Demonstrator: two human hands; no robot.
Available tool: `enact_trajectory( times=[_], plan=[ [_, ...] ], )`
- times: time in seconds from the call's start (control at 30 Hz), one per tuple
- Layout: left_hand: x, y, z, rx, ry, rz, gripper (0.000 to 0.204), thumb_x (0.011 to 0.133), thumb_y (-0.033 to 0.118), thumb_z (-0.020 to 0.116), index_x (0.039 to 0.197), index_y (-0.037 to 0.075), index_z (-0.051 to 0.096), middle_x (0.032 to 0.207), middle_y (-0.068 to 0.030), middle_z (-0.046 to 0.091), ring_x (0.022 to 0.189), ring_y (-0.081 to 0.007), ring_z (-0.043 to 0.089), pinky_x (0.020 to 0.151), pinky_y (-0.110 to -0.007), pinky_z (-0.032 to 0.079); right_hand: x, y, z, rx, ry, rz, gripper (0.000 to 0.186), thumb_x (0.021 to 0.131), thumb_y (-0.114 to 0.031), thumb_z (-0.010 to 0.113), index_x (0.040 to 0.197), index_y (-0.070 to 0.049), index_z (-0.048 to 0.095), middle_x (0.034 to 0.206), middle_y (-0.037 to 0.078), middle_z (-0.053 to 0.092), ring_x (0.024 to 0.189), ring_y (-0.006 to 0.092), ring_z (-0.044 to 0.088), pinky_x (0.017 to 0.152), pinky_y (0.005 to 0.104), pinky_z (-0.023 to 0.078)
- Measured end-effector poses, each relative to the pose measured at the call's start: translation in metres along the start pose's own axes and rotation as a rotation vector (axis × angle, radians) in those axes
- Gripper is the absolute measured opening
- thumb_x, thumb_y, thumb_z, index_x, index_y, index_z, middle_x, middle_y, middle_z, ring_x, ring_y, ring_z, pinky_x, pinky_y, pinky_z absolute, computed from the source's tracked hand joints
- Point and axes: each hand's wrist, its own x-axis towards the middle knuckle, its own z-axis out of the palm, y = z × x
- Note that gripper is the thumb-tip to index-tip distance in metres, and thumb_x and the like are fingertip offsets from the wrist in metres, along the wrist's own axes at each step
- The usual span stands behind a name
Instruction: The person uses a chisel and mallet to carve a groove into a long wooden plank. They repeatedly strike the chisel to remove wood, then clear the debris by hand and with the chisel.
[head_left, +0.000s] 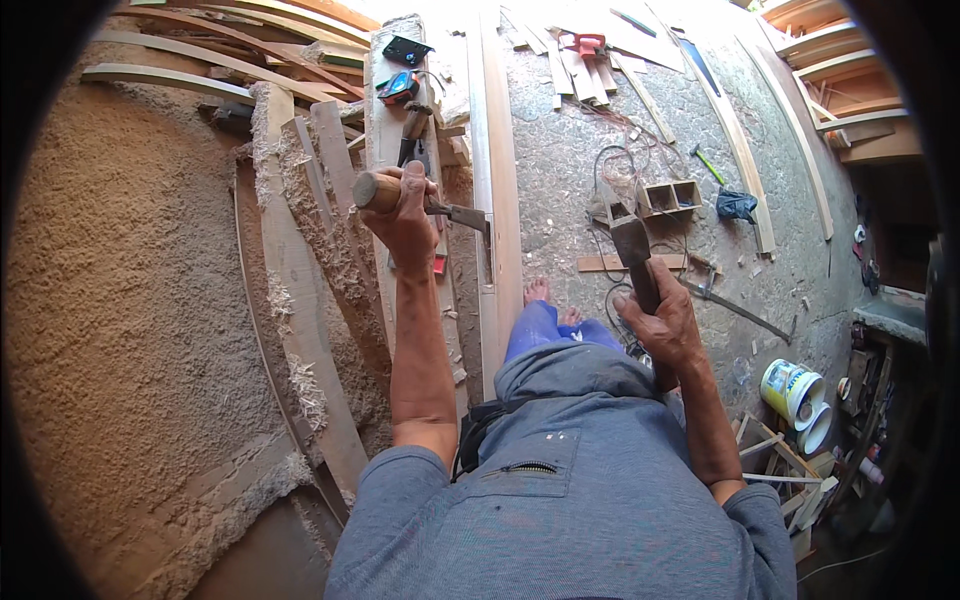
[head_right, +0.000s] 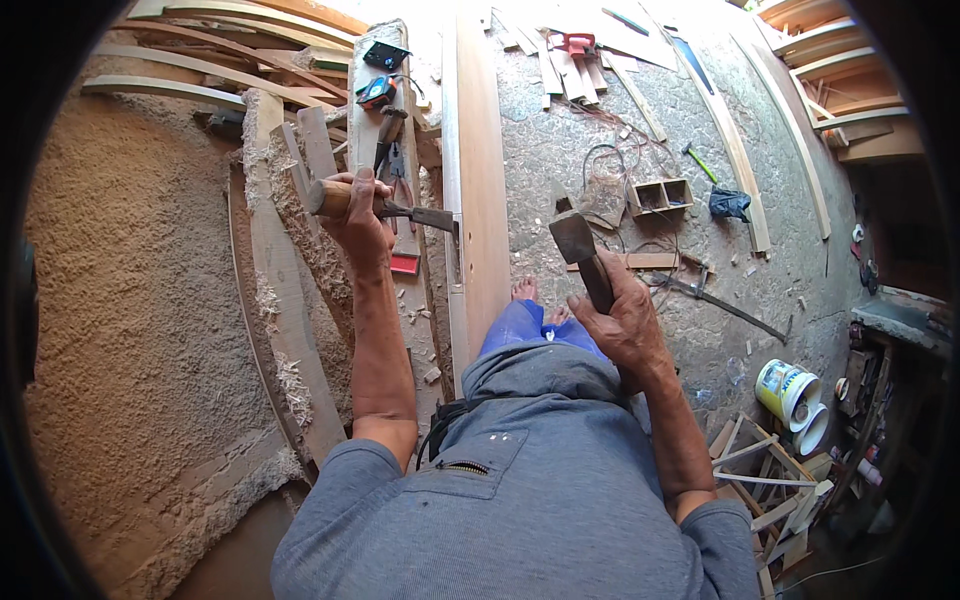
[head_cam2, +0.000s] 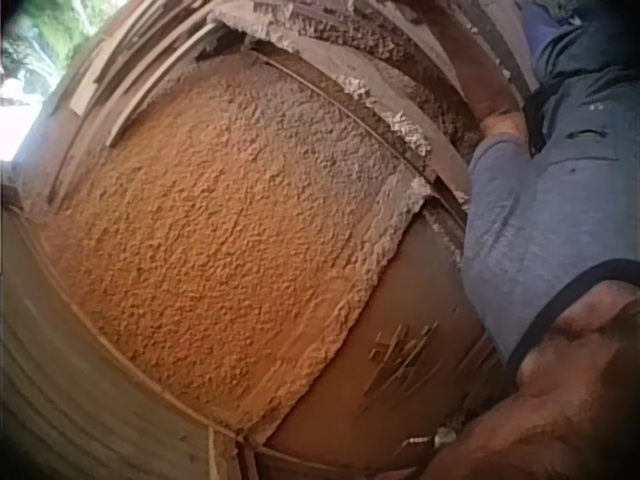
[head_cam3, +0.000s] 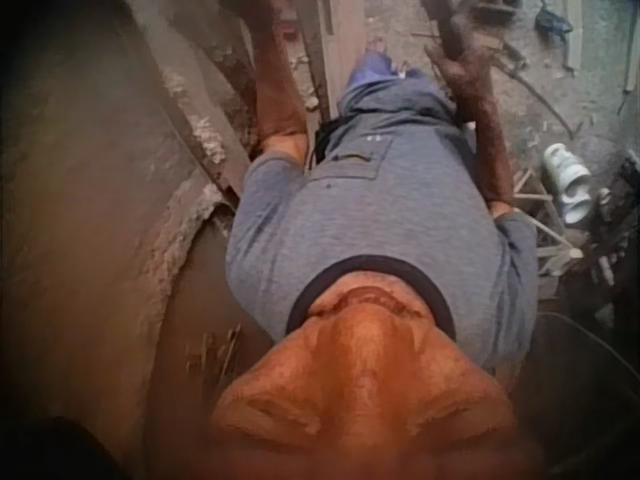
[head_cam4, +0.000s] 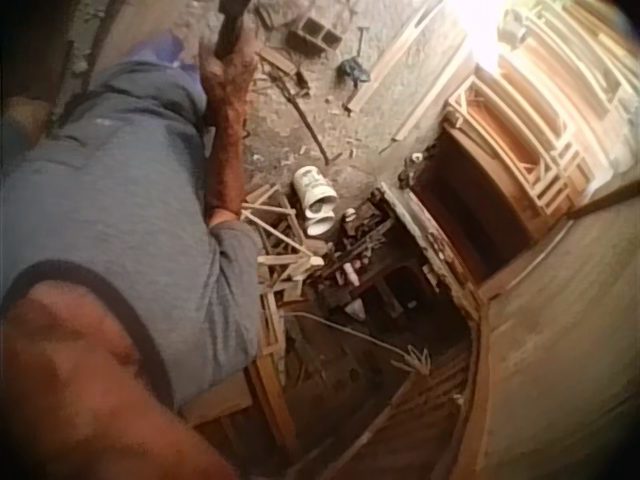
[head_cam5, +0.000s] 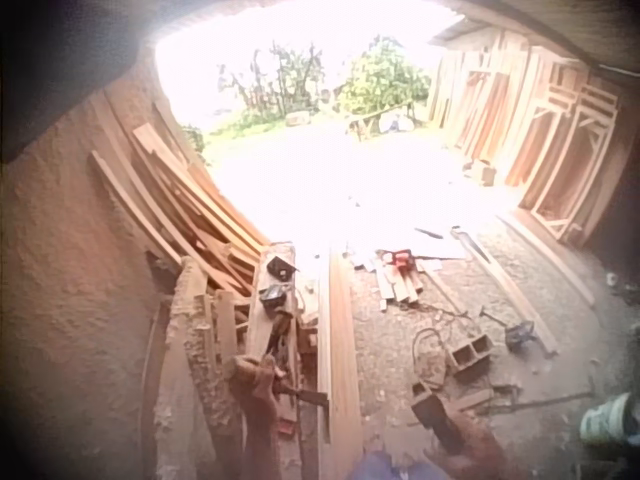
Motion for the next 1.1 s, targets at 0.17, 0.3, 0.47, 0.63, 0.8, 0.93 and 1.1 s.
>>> enact_trajectory(
  times=[0.17,0.3,0.47,0.63,0.8,0.93,1.1],
  plan=[
    [0.007,-0.005,0.001,0.078,-0.005,0.045,0.016,0.089,-0.003,0.069,0.090,0.004,0.055,0.070,-0.0052,0.060,0.058,-0.0142,0.061,0.059,-0.033,0.056,0.001,0.002,0.002,-0.045,-0.009,0.012,0.059,0.088,-0.016,0.076,0.141,-0.006,0.053,0.097,0.014,0.068,0.086,0.0231,0.065,0.082,0.0377,0.054],
    [0.009,-0.007,0.005,-0.021,0.030,0.058,0.014,0.088,0.001,0.072,0.084,0.004,0.059,0.066,-0.0051,0.063,0.055,-0.0120,0.061,0.053,-0.026,0.050,0.004,-0.002,0.002,-0.031,-0.045,0.057,0.059,0.087,-0.019,0.076,0.140,-0.006,0.054,0.089,0.014,0.067,0.079,0.0246,0.064,0.077,0.0392,0.053],
    [0.010,-0.012,0.004,-0.008,0.038,0.052,0.014,0.089,0.003,0.072,0.084,0.003,0.058,0.065,-0.0052,0.062,0.053,-0.0123,0.060,0.052,-0.027,0.051,0.007,-0.002,0.002,-0.031,-0.039,0.038,0.058,0.087,-0.019,0.077,0.139,-0.005,0.055,0.088,0.014,0.067,0.078,0.0246,0.065,0.075,0.0395,0.053],
    [0.010,-0.013,0.004,0.016,0.051,0.047,0.015,0.090,0.006,0.070,0.083,0.003,0.057,0.063,-0.0059,0.062,0.052,-0.0124,0.060,0.049,-0.028,0.050,0.008,0.004,0.002,-0.025,-0.019,0.025,0.059,0.086,-0.019,0.077,0.139,-0.005,0.055,0.091,0.015,0.069,0.081,0.0241,0.067,0.077,0.0388,0.054],
    [0.011,0.000,0.018,0.048,0.048,0.004,0.016,0.090,0.007,0.070,0.081,0.003,0.057,0.060,-0.0050,0.061,0.048,-0.0113,0.059,0.047,-0.026,0.049,0.014,0.007,0.004,-0.033,-0.038,0.027,0.061,0.086,-0.019,0.077,0.140,-0.006,0.054,0.092,0.016,0.069,0.081,0.0256,0.068,0.077,0.0399,0.054],
    [0.022,-0.019,0.010,0.131,0.072,0.101,0.015,0.089,0.007,0.072,0.079,0.002,0.062,0.063,-0.0036,0.063,0.051,-0.0121,0.062,0.050,-0.026,0.051,0.027,-0.015,0.008,-0.087,-0.096,-0.061,0.060,0.087,-0.017,0.076,0.141,-0.004,0.052,0.092,0.018,0.069,0.079,0.0302,0.070,0.077,0.0405,0.055],
    [0.013,-0.028,0.021,0.304,0.012,0.111,0.011,0.088,0.007,0.073,0.087,0.000,0.065,0.070,-0.0044,0.066,0.058,-0.0129,0.065,0.054,-0.028,0.053,0.067,-0.052,0.011,-0.354,-0.077,-0.465,0.059,0.088,-0.011,0.074,0.142,-0.005,0.051,0.094,0.022,0.071,0.084,0.0367,0.074,0.075,0.0431,0.056]
  ],
)
